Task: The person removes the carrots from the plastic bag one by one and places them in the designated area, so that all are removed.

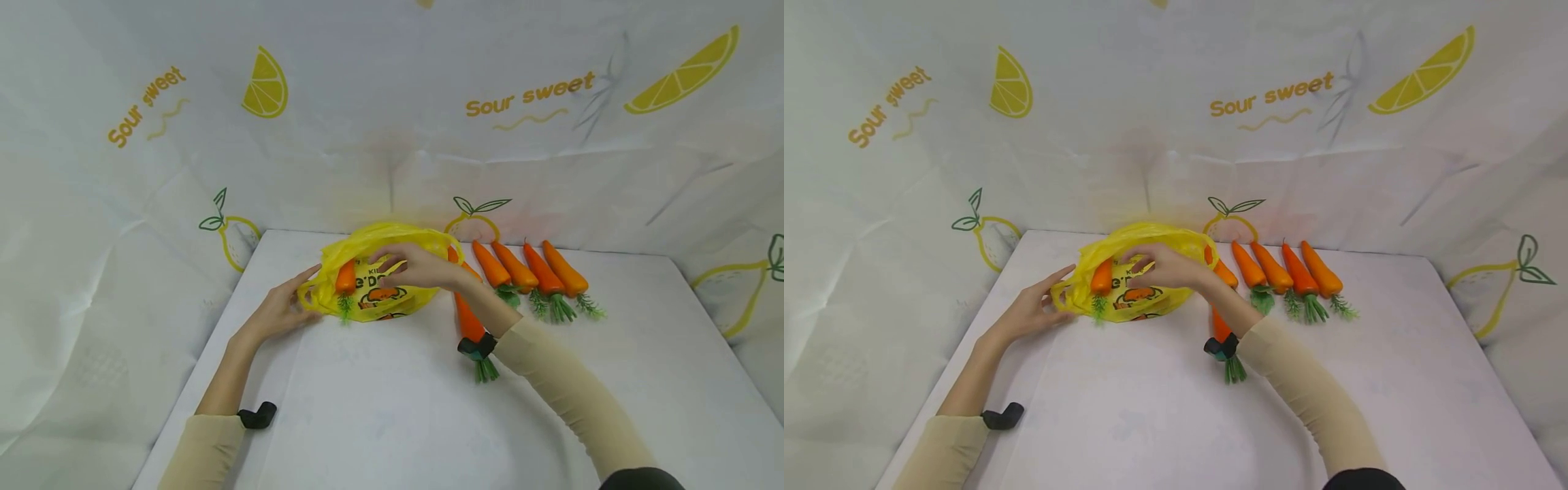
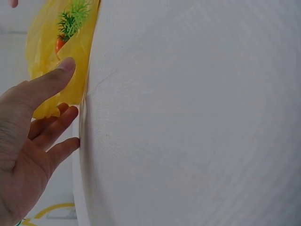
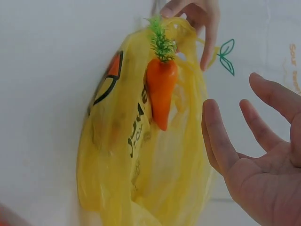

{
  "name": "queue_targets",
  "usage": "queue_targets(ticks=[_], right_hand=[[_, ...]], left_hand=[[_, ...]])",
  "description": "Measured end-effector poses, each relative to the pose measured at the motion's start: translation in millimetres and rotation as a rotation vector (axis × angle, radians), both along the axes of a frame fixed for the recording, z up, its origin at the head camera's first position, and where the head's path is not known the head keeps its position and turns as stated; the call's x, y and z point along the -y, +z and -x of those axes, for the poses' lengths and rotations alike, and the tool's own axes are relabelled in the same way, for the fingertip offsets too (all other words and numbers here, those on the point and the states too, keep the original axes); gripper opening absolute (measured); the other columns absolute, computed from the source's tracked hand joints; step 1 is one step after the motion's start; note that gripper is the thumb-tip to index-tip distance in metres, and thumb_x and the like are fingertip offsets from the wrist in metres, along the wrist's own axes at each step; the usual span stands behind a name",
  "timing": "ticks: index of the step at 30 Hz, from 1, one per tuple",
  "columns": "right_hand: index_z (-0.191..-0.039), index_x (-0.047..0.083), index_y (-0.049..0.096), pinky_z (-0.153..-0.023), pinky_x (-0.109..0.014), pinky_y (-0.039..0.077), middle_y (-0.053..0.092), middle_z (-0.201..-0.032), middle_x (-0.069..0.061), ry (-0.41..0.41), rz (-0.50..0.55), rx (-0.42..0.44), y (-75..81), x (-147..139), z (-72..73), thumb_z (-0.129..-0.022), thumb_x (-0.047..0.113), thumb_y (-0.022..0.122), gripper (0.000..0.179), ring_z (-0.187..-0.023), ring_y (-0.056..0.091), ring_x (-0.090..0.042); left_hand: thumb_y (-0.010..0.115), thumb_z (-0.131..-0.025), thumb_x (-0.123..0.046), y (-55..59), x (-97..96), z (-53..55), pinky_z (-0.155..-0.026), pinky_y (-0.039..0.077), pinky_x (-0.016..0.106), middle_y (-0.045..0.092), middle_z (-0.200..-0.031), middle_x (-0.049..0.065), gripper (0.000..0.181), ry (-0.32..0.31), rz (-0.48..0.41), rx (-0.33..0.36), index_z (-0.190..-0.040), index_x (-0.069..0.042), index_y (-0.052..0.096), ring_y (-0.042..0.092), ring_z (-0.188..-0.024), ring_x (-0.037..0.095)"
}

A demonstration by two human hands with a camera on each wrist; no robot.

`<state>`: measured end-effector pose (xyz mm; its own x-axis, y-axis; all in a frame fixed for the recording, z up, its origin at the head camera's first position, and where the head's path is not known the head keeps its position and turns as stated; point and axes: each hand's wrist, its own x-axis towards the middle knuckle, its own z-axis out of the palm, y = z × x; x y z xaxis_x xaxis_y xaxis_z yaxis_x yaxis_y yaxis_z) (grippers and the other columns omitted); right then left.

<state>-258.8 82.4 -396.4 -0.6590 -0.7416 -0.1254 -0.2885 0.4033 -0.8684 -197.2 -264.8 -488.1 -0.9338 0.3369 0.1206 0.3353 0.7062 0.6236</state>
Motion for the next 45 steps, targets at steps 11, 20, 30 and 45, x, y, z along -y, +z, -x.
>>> queue_targets(ticks=[11, 20, 30, 45], right_hand=[[-0.150, 0.005, 0.059, -0.112, -0.047, 0.060, 0.054, -0.162, -0.020, 0.008, 0.000, 0.027, -22.1, 32, 14.0, -0.102, 0.015, 0.072, 0.050, -0.146, 0.056, -0.044], [-0.150, 0.007, 0.062, -0.113, -0.058, 0.056, 0.057, -0.161, -0.015, 0.022, -0.037, 0.049, -28.3, 52, 16.7, -0.103, 0.022, 0.072, 0.050, -0.149, 0.051, -0.045], [-0.152, 0.016, 0.062, -0.118, -0.057, 0.052, 0.056, -0.161, -0.011, -0.034, -0.122, 0.072, -42.4, 70, 18.5, -0.102, 0.025, 0.073, 0.051, -0.149, 0.049, -0.041], [-0.147, 0.011, 0.065, -0.092, -0.029, 0.053, 0.065, -0.145, -0.017, -0.026, -0.127, 0.013, -58.7, 84, 21.8, -0.103, 0.022, 0.075, 0.047, -0.112, 0.060, -0.025]], left_hand=[[0.093, -0.086, -0.015, -0.6, 1.4, 0.1, -0.091, 0.051, 0.044, 0.055, -0.164, 0.019, 0.100, 0.007, -0.003, 0.012, -0.169, -0.023, 0.040, 0.057, -0.105, 0.028], [0.093, -0.087, -0.017, -3.5, 2.3, 1.8, -0.097, 0.052, 0.045, 0.052, -0.168, 0.014, 0.099, -0.009, -0.010, 0.031, -0.170, -0.026, 0.038, 0.059, -0.113, 0.029], [0.093, -0.087, -0.016, -2.9, 1.7, 1.5, -0.090, 0.050, 0.040, 0.057, -0.163, 0.016, 0.096, -0.008, -0.004, 0.027, -0.168, -0.024, 0.042, 0.058, -0.102, 0.026], [0.093, -0.087, -0.017, -1.5, 3.6, 0.9, -0.098, 0.055, 0.051, 0.057, -0.163, 0.018, 0.096, -0.013, -0.002, 0.015, -0.168, -0.023, 0.041, 0.062, -0.109, 0.030]])
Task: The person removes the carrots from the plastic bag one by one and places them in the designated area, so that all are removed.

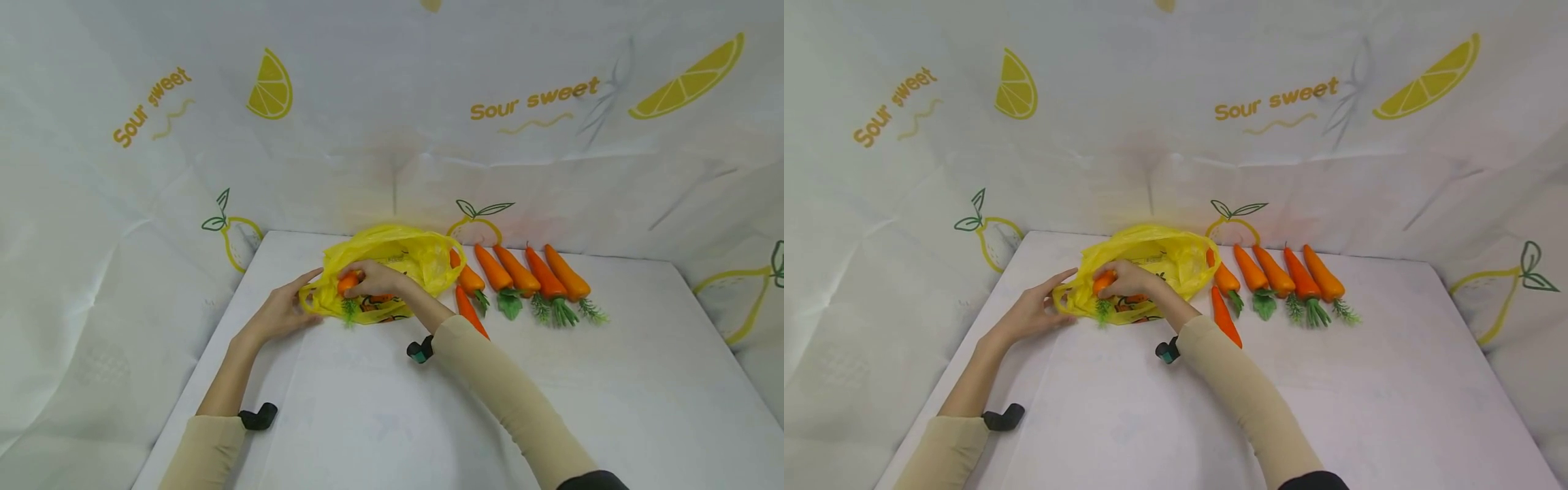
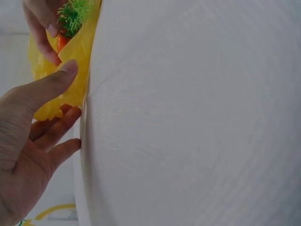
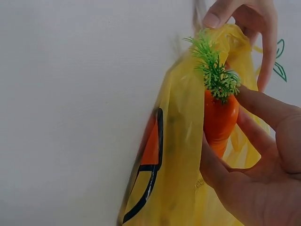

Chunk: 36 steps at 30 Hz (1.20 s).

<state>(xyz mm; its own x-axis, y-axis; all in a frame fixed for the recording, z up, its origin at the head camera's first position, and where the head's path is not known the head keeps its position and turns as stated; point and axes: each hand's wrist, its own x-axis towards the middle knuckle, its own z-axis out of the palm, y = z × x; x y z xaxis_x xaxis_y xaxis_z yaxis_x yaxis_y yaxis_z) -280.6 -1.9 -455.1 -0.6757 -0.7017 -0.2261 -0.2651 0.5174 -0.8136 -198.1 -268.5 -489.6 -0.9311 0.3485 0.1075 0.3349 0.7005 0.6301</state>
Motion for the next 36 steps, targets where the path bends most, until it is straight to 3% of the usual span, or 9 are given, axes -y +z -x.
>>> queue_targets(ticks=[9, 17, 21, 26, 30, 33, 36], right_hand=[[-0.130, 0.006, 0.069, -0.083, -0.025, 0.044, 0.066, -0.133, -0.015, -0.039, 0.004, -0.033, 0.5, -2, -2.7, -0.101, 0.019, 0.078, 0.033, -0.100, 0.055, -0.022], [-0.130, 0.006, 0.069, -0.079, -0.028, 0.054, 0.066, -0.125, -0.013, -0.073, 0.048, 0.049, 1.4, -10, -3.6, -0.102, 0.017, 0.076, 0.031, -0.091, 0.059, -0.023], [-0.131, 0.008, 0.069, -0.082, -0.039, 0.060, 0.069, -0.116, -0.013, -0.072, 0.076, 0.110, 8.4, -17, -7.6, -0.102, 0.017, 0.076, 0.031, -0.083, 0.063, -0.027], [-0.129, 0.012, 0.071, -0.090, -0.049, 0.061, 0.071, -0.107, -0.008, -0.054, 0.091, 0.122, 15.3, -28, -11.3, -0.101, 0.019, 0.076, 0.030, -0.083, 0.064, -0.027], [-0.130, 0.011, 0.070, -0.085, -0.044, 0.060, 0.070, -0.100, -0.005, -0.018, 0.082, 0.125, 20.9, -38, -12.9, -0.102, 0.018, 0.075, 0.030, -0.081, 0.060, -0.025], [-0.131, 0.010, 0.070, -0.081, -0.040, 0.057, 0.069, -0.102, -0.005, 0.006, 0.062, 0.126, 26.2, -47, -14.7, -0.102, 0.016, 0.075, 0.030, -0.082, 0.059, -0.025], [-0.129, 0.012, 0.071, -0.084, -0.036, 0.060, 0.071, -0.116, -0.007, 0.021, 0.044, 0.114, 31.1, -57, -16.7, -0.101, 0.016, 0.076, 0.029, -0.094, 0.064, -0.024]], left_hand=[[0.093, -0.087, -0.017, -0.9, 0.5, 1.0, -0.089, 0.052, 0.042, 0.060, -0.159, 0.017, 0.096, 0.003, 0.013, -0.016, -0.168, -0.022, 0.042, 0.058, -0.097, 0.026], [0.093, -0.087, -0.018, -0.4, -0.1, 1.2, -0.081, 0.047, 0.035, 0.065, -0.152, 0.017, 0.095, 0.001, 0.006, -0.011, -0.167, -0.022, 0.043, 0.053, -0.087, 0.021], [0.093, -0.087, -0.018, -0.3, -0.8, 1.1, -0.082, 0.047, 0.035, 0.065, -0.152, 0.017, 0.095, -0.005, 0.001, -0.017, -0.167, -0.021, 0.043, 0.053, -0.088, 0.021], [0.094, -0.086, -0.017, 0.1, -1.4, 1.1, -0.079, 0.045, 0.033, 0.069, -0.144, 0.016, 0.095, -0.006, 0.002, -0.021, -0.167, -0.021, 0.044, 0.049, -0.082, 0.020], [0.094, -0.086, -0.017, -0.5, -1.8, 0.9, -0.084, 0.048, 0.037, 0.067, -0.149, 0.018, 0.095, 0.000, 0.004, -0.020, -0.167, -0.021, 0.044, 0.054, -0.090, 0.023], [0.094, -0.086, -0.016, -1.3, -2.1, 0.9, -0.087, 0.049, 0.038, 0.063, -0.155, 0.018, 0.095, 0.004, 0.007, -0.022, -0.167, -0.021, 0.044, 0.056, -0.095, 0.023], [0.094, -0.086, -0.016, -1.1, -2.1, 0.4, -0.081, 0.047, 0.034, 0.066, -0.152, 0.018, 0.095, 0.009, 0.009, -0.016, -0.167, -0.021, 0.044, 0.052, -0.087, 0.021]])
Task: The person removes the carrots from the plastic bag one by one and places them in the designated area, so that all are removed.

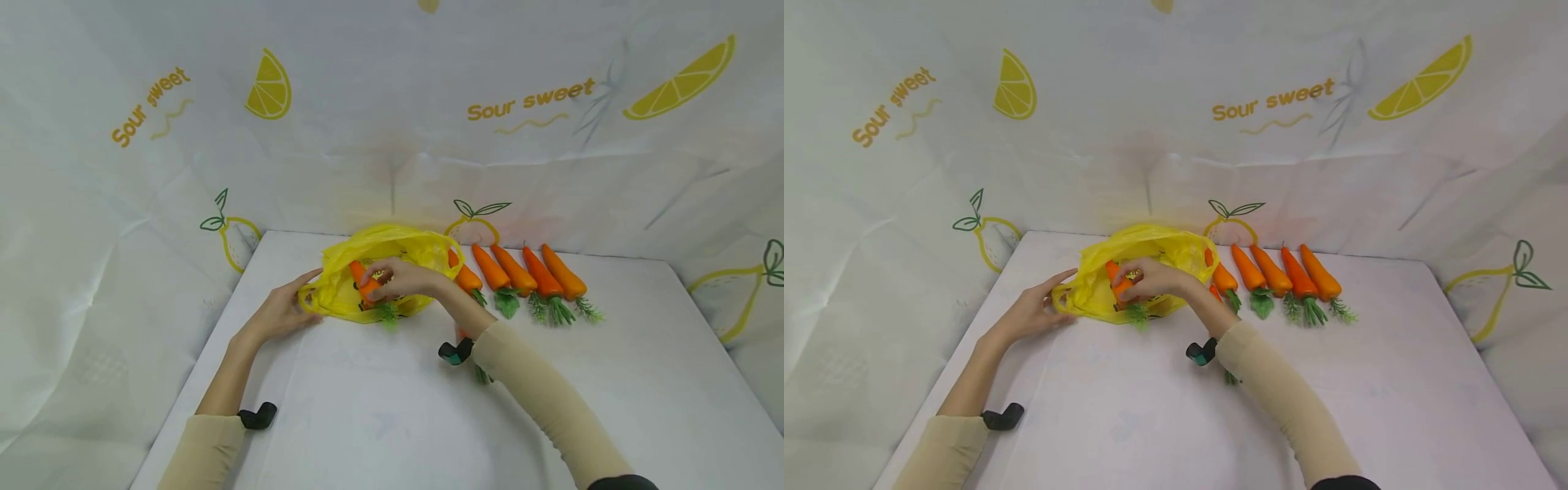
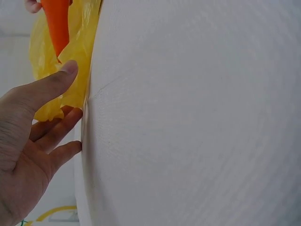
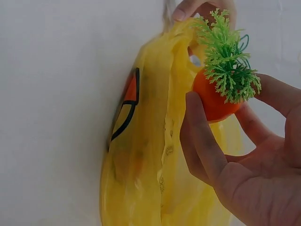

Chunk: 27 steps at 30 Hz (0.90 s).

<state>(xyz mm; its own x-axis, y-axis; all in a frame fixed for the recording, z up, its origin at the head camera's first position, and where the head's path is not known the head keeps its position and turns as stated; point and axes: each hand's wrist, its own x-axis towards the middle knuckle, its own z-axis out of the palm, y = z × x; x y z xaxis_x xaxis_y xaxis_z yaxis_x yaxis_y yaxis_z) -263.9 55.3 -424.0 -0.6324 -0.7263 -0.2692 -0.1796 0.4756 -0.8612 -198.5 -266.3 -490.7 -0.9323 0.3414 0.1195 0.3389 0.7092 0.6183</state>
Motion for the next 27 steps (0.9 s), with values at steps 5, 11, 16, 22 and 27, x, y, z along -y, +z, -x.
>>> queue_targets(ticks=[5, 11, 16, 22, 27], right_hand=[[-0.126, 0.016, 0.073, -0.093, -0.034, 0.063, 0.068, -0.138, -0.008, 0.033, 0.010, -0.033, 9.9, -16, -4.3, -0.101, 0.019, 0.076, 0.025, -0.125, 0.065, -0.032], [-0.127, 0.016, 0.072, -0.103, -0.039, 0.060, 0.070, -0.137, -0.007, 0.073, 0.012, -0.092, 22.6, -38, -14.7, -0.102, 0.022, 0.075, 0.027, -0.133, 0.061, -0.033], [-0.129, 0.019, 0.071, -0.107, -0.044, 0.060, 0.069, -0.141, -0.007, 0.042, -0.013, -0.084, 33.9, -60, -25.5, -0.102, 0.026, 0.076, 0.029, -0.130, 0.064, -0.031], [-0.132, 0.018, 0.069, -0.101, -0.045, 0.063, 0.064, -0.142, -0.014, -0.051, -0.011, -0.085, 44.8, -94, -37.7, -0.102, 0.027, 0.076, 0.032, -0.112, 0.074, -0.031], [-0.130, 0.015, 0.070, -0.106, -0.046, 0.060, 0.066, -0.137, -0.013, -0.124, 0.014, -0.159, 46.1, -123, -50.5, -0.102, 0.023, 0.077, 0.030, -0.124, 0.066, -0.032]], left_hand=[[0.094, -0.085, -0.015, 2.2, -0.4, -0.6, -0.074, 0.043, 0.031, 0.069, -0.145, 0.018, 0.095, 0.006, -0.001, 0.010, -0.167, -0.021, 0.044, 0.045, -0.078, 0.017], [0.094, -0.086, -0.016, 2.8, -1.1, -1.3, -0.078, 0.045, 0.033, 0.066, -0.150, 0.020, 0.095, 0.001, -0.006, 0.023, -0.167, -0.021, 0.044, 0.048, -0.082, 0.019], [0.094, -0.086, -0.016, 1.6, -1.5, -0.8, -0.084, 0.048, 0.038, 0.065, -0.152, 0.020, 0.096, 0.004, -0.001, 0.022, -0.167, -0.021, 0.043, 0.053, -0.089, 0.022], [0.094, -0.085, -0.014, 0.6, -1.7, -0.7, -0.081, 0.048, 0.035, 0.068, -0.148, 0.020, 0.096, 0.009, 0.005, 0.017, -0.167, -0.021, 0.044, 0.054, -0.088, 0.022], [0.094, -0.085, -0.014, 1.0, -1.5, -0.6, -0.078, 0.047, 0.031, 0.068, -0.147, 0.020, 0.096, 0.015, 0.012, 0.019, -0.167, -0.021, 0.044, 0.053, -0.087, 0.020]])
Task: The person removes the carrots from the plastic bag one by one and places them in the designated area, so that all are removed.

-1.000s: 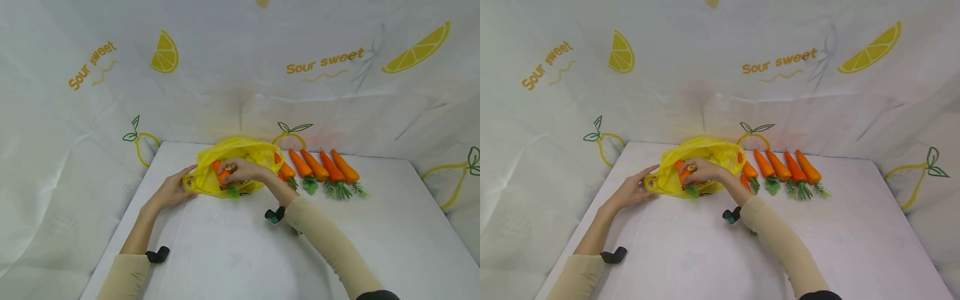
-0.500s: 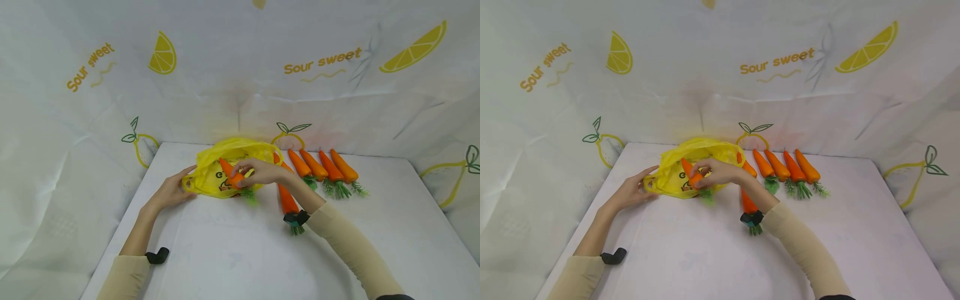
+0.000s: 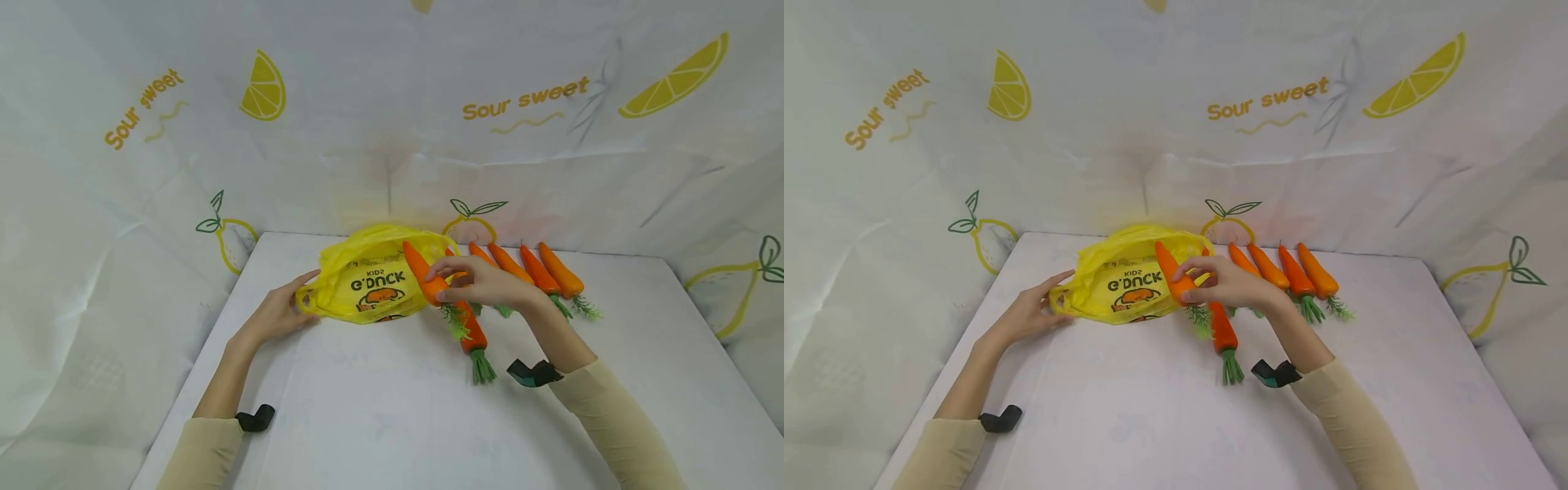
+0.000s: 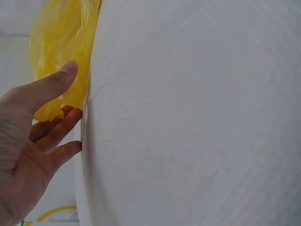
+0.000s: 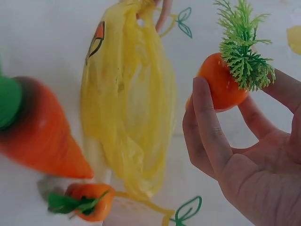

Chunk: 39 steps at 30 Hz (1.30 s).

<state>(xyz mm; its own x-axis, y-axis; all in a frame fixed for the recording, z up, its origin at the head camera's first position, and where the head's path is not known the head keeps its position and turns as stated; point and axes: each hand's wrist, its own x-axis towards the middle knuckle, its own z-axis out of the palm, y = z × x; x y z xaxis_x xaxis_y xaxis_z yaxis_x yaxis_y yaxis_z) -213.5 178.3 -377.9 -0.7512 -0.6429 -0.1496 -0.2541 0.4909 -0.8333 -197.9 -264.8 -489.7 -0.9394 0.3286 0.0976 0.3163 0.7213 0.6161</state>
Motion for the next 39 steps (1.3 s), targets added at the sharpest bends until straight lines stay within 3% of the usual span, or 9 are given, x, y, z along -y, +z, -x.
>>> queue_targets(ticks=[3, 13, 17, 19, 23, 26, 31, 34, 39], right_hand=[[-0.131, 0.016, 0.070, -0.107, -0.043, 0.058, 0.066, -0.138, -0.012, -0.045, 0.007, -0.017, -1.7, -17, -8.7, -0.102, 0.023, 0.076, 0.031, -0.131, 0.061, -0.034], [-0.132, 0.015, 0.067, -0.098, -0.033, 0.060, 0.069, -0.134, -0.013, -0.127, 0.030, -0.027, -5.6, -61, -31.5, -0.104, 0.022, 0.074, 0.029, -0.121, 0.068, -0.032], [-0.133, 0.011, 0.065, -0.096, -0.029, 0.061, 0.069, -0.135, -0.017, -0.144, 0.027, -0.028, -9.6, -77, -39.0, -0.105, 0.020, 0.072, 0.030, -0.106, 0.075, -0.026], [-0.133, 0.011, 0.065, -0.096, -0.030, 0.060, 0.069, -0.136, -0.016, -0.159, 0.018, -0.028, -12.8, -85, -43.3, -0.106, 0.021, 0.072, 0.030, -0.107, 0.076, -0.025], [-0.133, 0.011, 0.067, -0.095, -0.036, 0.060, 0.070, -0.132, -0.013, -0.190, -0.019, -0.044, -20.4, -98, -54.4, -0.105, 0.022, 0.072, 0.030, -0.119, 0.070, -0.033], [-0.132, 0.012, 0.067, -0.096, -0.047, 0.062, 0.071, -0.132, -0.013, -0.199, -0.056, -0.060, -27.2, -105, -62.6, -0.105, 0.023, 0.073, 0.030, -0.127, 0.065, -0.040], [-0.133, 0.013, 0.066, -0.096, -0.058, 0.063, 0.067, -0.142, -0.019, -0.221, -0.091, -0.020, -37.6, -114, -70.2, -0.104, 0.027, 0.074, 0.032, -0.123, 0.070, -0.039], [-0.133, 0.012, 0.065, -0.097, -0.052, 0.064, 0.066, -0.142, -0.020, -0.214, -0.071, 0.019, -45.0, -117, -71.1, -0.105, 0.026, 0.073, 0.032, -0.127, 0.067, -0.041], [-0.131, 0.011, 0.066, -0.096, -0.030, 0.061, 0.066, -0.139, -0.015, -0.176, -0.047, 0.037, -57.0, -120, -69.5, -0.105, 0.023, 0.073, 0.030, -0.137, 0.057, -0.045]], left_hand=[[0.093, -0.086, -0.014, 1.2, 0.1, -0.6, -0.079, 0.047, 0.033, 0.065, -0.151, 0.020, 0.096, 0.002, 0.002, 0.007, -0.167, -0.021, 0.043, 0.053, -0.088, 0.021], [0.093, -0.087, -0.015, 1.8, 0.8, -1.3, -0.086, 0.050, 0.039, 0.064, -0.154, 0.021, 0.095, 0.009, 0.016, 0.008, -0.167, -0.021, 0.043, 0.056, -0.093, 0.023], [0.093, -0.087, -0.015, 0.4, 2.1, -1.8, -0.081, 0.049, 0.035, 0.067, -0.148, 0.020, 0.094, 0.004, 0.011, 0.007, -0.167, -0.020, 0.044, 0.052, -0.085, 0.020], [0.093, -0.087, -0.015, 0.5, 2.1, -1.9, -0.075, 0.044, 0.032, 0.069, -0.142, 0.019, 0.094, 0.006, 0.008, 0.010, -0.167, -0.020, 0.044, 0.045, -0.078, 0.017], [0.093, -0.087, -0.014, 1.0, 0.8, -2.3, -0.078, 0.045, 0.033, 0.068, -0.145, 0.020, 0.094, 0.008, 0.003, 0.014, -0.167, -0.020, 0.044, 0.048, -0.081, 0.018], [0.092, -0.088, -0.015, 1.1, -0.4, -2.3, -0.083, 0.047, 0.037, 0.066, -0.150, 0.021, 0.093, 0.003, 0.005, 0.010, -0.167, -0.019, 0.044, 0.052, -0.087, 0.020], [0.092, -0.088, -0.015, 1.2, -1.7, -2.2, -0.086, 0.048, 0.040, 0.066, -0.150, 0.021, 0.093, 0.008, 0.009, 0.008, -0.167, -0.020, 0.044, 0.054, -0.091, 0.023], [0.092, -0.087, -0.014, 1.0, -2.6, -1.9, -0.089, 0.049, 0.042, 0.065, -0.152, 0.020, 0.093, 0.012, 0.006, 0.010, -0.167, -0.021, 0.044, 0.055, -0.094, 0.024], [0.092, -0.087, -0.014, -0.2, -4.4, -1.3, -0.094, 0.052, 0.045, 0.062, -0.156, 0.020, 0.093, 0.023, 0.007, 0.020, -0.167, -0.022, 0.044, 0.058, -0.100, 0.026]])
